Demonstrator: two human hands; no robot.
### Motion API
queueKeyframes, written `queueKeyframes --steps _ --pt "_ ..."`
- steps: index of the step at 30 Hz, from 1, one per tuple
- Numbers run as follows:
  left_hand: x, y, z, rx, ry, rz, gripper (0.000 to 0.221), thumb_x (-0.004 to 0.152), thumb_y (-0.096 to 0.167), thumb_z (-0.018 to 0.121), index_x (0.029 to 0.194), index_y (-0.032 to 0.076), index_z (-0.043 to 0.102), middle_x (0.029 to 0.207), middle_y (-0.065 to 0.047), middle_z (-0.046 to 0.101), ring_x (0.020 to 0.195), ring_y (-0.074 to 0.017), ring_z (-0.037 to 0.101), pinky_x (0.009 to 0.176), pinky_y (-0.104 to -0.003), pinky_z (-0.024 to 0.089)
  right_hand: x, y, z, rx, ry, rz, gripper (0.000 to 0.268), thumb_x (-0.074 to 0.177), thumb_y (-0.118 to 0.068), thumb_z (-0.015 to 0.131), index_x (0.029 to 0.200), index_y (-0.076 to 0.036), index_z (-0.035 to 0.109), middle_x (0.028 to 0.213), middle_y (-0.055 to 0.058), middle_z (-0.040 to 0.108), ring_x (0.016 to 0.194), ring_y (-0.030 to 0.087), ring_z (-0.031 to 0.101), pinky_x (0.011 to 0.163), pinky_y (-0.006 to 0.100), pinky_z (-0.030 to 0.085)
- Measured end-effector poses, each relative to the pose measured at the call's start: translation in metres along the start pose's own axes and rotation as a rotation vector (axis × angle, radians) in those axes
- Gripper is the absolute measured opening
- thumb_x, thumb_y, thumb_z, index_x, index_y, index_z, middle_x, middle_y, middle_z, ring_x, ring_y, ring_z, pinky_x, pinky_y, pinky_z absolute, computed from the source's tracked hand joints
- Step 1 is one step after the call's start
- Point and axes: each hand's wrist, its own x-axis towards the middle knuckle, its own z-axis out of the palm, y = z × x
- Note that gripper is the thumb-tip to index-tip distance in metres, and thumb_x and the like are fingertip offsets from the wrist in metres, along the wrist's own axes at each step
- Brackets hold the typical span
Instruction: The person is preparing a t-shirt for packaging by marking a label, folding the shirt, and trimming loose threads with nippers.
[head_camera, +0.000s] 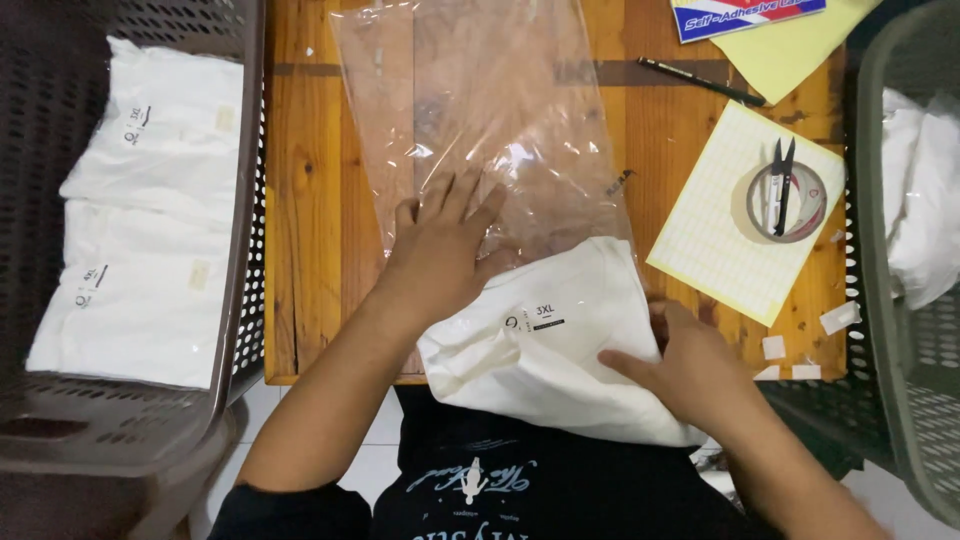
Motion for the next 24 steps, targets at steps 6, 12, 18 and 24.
queueKeyframes --steps 6,12,18,24 --pt "0.013 0.003 -0.008 0.023 -0.103 -0.053 0.061 0.085 0.049 0.040 0.136 0.017 0.026 0.143 -0.012 0.009 0.130 -0.0311 0.006 0.100 -0.052 0.007 0.026 0.001 0.004 0.025 -0.035 -0.101 0.060 0.066 -0.050 0.062 0.105 -0.004 0.059 0.099 0.019 0.063 0.104 0.035 0.054 0.090 0.044 0.040" --pt "0.012 -0.007 -0.026 -0.084 0.190 -0.129 0.051 0.078 0.034 0.057 0.123 0.015 0.046 0.137 -0.014 0.019 0.126 -0.0343 0.017 0.096 -0.058 0.018 0.026 -0.016 0.000 0.287 0.105 -0.151 0.044 0.074 -0.034 0.060 0.108 -0.006 0.059 0.096 0.017 0.064 0.096 0.030 0.059 0.076 0.039 0.047" --pt "-0.040 -0.013 -0.018 -0.395 0.370 -0.551 0.068 0.074 0.038 0.063 0.124 -0.001 0.041 0.103 -0.024 0.043 0.095 -0.0426 0.046 0.075 -0.045 0.040 0.032 -0.041 -0.004 0.404 0.224 -0.188 0.048 0.081 -0.037 0.054 0.120 -0.010 0.051 0.102 0.013 0.060 0.099 0.025 0.057 0.078 0.039 0.045" --pt "-0.061 0.020 -0.054 -0.612 0.243 -0.780 0.077 0.076 0.032 0.060 0.135 0.001 0.022 0.094 -0.025 0.054 0.089 -0.0363 0.058 0.071 -0.045 0.046 0.055 -0.049 0.001 0.563 0.445 -0.408 0.031 0.087 -0.025 0.053 0.105 0.000 0.054 0.085 0.019 0.057 0.086 0.032 0.056 0.074 0.042 0.043"
